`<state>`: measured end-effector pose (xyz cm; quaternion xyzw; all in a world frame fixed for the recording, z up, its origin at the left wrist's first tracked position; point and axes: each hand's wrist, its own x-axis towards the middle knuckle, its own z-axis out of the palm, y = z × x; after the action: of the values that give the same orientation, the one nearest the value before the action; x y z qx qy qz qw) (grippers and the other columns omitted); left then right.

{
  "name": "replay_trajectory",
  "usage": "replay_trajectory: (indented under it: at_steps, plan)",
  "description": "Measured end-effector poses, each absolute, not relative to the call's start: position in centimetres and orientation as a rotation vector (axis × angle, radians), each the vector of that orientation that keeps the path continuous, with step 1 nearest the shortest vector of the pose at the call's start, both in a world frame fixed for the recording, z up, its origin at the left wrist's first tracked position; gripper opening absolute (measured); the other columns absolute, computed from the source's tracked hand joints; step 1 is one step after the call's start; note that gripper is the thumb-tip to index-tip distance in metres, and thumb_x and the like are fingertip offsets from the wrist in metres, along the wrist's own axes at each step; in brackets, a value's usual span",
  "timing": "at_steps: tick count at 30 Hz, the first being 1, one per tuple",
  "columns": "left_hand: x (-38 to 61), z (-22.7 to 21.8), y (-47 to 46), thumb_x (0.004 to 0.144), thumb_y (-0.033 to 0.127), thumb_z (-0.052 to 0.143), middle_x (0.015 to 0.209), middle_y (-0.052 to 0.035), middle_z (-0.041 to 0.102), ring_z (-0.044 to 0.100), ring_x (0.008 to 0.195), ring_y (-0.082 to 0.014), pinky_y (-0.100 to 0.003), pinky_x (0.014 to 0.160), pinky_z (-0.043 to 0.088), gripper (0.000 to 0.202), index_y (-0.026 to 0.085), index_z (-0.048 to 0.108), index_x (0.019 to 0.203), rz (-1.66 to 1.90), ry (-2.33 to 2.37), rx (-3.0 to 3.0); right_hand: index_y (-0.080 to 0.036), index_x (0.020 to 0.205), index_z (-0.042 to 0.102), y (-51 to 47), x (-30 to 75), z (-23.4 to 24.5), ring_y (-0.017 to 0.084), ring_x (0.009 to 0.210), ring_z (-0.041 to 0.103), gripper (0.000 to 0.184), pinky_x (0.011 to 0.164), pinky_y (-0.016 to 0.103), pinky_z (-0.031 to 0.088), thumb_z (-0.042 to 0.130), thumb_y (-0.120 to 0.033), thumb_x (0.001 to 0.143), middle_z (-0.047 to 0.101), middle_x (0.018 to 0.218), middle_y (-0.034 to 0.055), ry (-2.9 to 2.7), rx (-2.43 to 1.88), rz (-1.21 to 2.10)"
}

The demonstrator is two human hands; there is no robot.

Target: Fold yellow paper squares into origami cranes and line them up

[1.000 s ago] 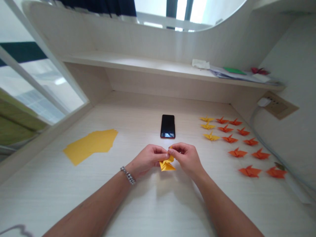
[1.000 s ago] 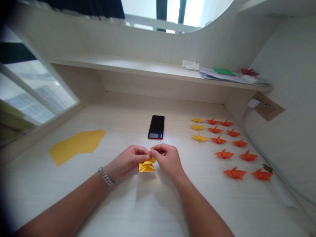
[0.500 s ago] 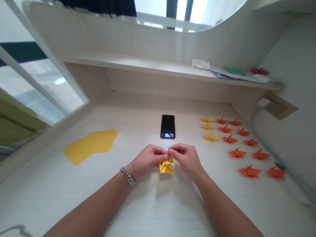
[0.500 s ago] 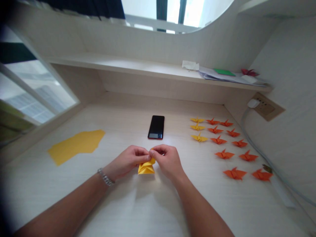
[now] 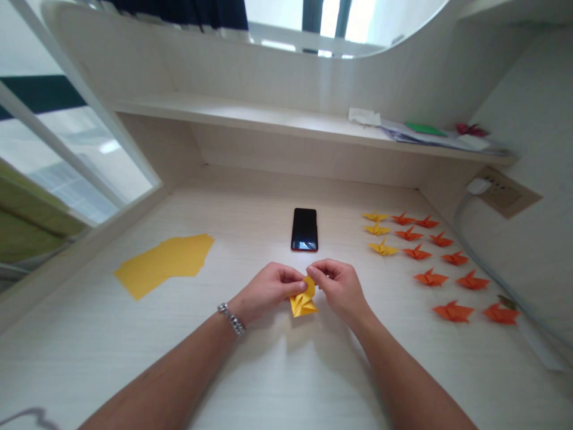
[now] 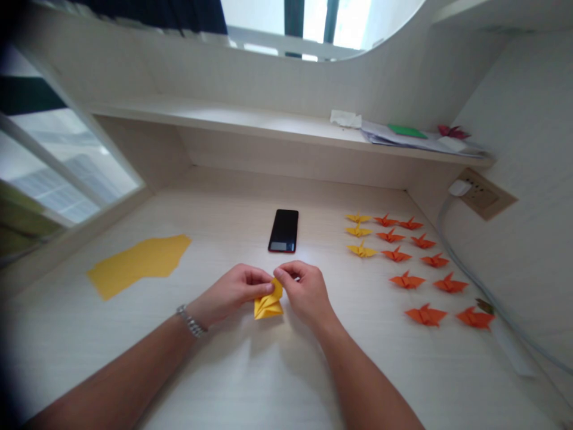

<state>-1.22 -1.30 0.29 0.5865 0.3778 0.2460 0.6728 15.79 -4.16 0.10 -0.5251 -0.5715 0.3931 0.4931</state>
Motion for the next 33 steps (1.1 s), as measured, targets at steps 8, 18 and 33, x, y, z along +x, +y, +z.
replay_trajectory:
  at_steps: [8,18,33]
  plan:
    - [-1.1,0.0,-1.0,0.07,0.03,0.071,0.088,-0.0115,0.072,0.063,0.079,-0.0215,-0.031,0.072,0.048,0.026,0.012,0.073,0.089,0.643,0.878,1.324,-0.018,0.077,0.072,-4.1,15.7,0.3,0.017,0.068,0.063,0.012,0.062,0.026,0.049,0.065,-0.027,0.074,0.071,0.075,0.0043,-1.367,-1.276,0.906]
    - [-0.8,0.7,-1.3,0.07,0.033,0.073,0.086,-0.009,0.07,0.064,0.075,-0.0179,-0.029,0.067,0.051,0.032,0.013,0.07,0.094,0.749,0.841,1.152,-0.017,0.089,0.069,-3.7,15.9,-0.2,0.02,0.077,0.065,0.026,0.065,0.028,0.053,0.07,-0.035,0.071,0.07,0.089,0.0081,-1.279,-1.283,0.974]
    - [-0.7,0.6,-1.4,0.072,0.032,0.071,0.085,-0.0087,0.071,0.065,0.077,-0.0182,-0.027,0.065,0.053,0.032,0.014,0.068,0.098,0.864,0.914,1.241,-0.015,0.083,0.069,-3.8,15.1,-0.6,0.015,0.06,0.063,0.026,0.049,0.022,0.047,0.073,-0.034,0.067,0.069,0.069,0.004,-1.058,-1.262,1.244]
